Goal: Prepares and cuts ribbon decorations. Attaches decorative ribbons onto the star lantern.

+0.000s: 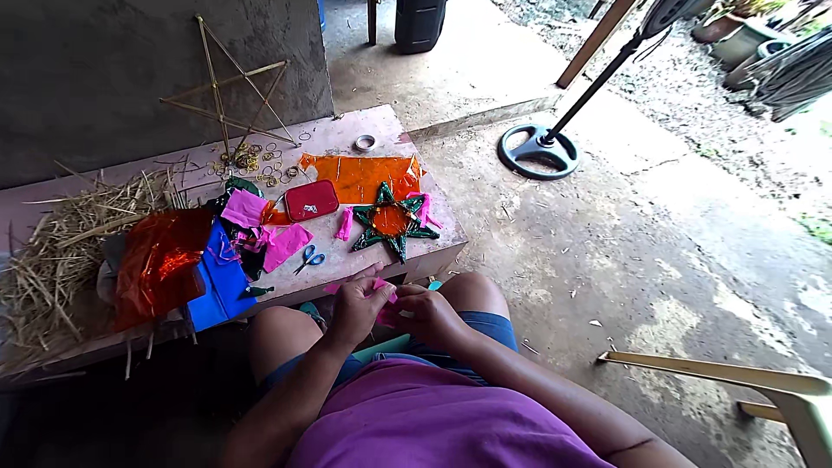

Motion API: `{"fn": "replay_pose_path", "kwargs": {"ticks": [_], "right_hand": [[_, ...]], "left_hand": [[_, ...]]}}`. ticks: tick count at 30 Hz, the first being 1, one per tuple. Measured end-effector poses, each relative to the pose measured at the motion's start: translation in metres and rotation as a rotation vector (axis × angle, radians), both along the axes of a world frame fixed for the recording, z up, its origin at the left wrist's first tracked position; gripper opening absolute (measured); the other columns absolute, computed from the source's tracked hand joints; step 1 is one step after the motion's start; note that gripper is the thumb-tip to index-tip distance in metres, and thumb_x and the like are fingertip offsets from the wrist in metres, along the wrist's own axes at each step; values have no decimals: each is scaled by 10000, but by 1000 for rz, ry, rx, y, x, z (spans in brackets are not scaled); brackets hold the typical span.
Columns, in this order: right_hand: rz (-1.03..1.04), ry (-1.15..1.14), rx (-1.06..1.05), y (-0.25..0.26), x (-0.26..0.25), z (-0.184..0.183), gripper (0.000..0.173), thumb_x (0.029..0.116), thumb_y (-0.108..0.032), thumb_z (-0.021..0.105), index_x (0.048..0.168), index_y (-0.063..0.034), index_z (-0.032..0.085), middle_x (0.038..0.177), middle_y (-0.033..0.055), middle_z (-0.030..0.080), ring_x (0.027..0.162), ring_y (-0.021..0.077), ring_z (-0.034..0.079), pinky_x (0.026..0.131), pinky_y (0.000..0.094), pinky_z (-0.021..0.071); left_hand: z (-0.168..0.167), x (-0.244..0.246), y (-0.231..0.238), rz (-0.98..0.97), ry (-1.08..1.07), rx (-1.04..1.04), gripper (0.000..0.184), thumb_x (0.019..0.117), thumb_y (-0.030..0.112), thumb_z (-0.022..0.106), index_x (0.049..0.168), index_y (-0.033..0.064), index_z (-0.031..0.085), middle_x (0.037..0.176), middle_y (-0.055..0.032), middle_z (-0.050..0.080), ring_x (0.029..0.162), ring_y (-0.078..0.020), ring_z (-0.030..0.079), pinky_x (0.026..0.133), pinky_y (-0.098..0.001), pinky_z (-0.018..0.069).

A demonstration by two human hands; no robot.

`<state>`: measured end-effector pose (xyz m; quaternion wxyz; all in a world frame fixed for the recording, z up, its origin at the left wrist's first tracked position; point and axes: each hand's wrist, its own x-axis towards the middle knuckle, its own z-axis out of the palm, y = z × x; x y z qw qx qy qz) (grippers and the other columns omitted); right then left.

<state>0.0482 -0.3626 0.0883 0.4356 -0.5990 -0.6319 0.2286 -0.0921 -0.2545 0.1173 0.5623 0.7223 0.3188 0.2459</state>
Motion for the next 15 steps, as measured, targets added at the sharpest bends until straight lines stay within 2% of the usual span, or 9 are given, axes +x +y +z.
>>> {"fn": "replay_pose_path", "kwargs": {"ticks": [3,6,10,12,15], "right_hand": [[-6,8,-16,-1,0,0,190,936,-222,716,914,-45,782,1001,105,738,983,172,688,892,336,552],[-9,12,-5,0,-1,0,184,937,-212,712,912,-45,784,994,108,738,979,171,686,892,331,548],[-3,15,8,0,-4,-5,205,945,-226,708,910,-37,780,991,111,734,958,170,688,874,327,555],[-4,48,11,-2,-3,-4,211,946,-222,712,907,-24,775,1013,125,727,967,168,683,873,323,555],[-54,121,30,-3,2,-4,196,939,-206,726,919,-16,770,1116,132,718,1043,146,672,921,301,550]], "left_hand": [[-2,-2,0,-4,-36,-58,155,954,83,672,1009,-48,735,1259,-163,683,1071,-79,678,941,-251,548],[-1,-1,-1,15,-83,-110,141,955,53,660,1022,-48,733,1228,-152,698,1062,-82,685,930,-248,558],[3,-1,0,57,-158,-173,161,948,7,644,1069,-43,739,1055,-82,760,1002,-85,711,926,-260,566],[6,-2,2,98,-223,-225,149,948,-12,622,1027,-28,747,1003,-70,764,963,-97,711,902,-272,566],[9,-7,10,146,-341,-325,201,964,-35,538,955,-17,738,946,-89,763,875,-145,729,846,-306,594]]}}
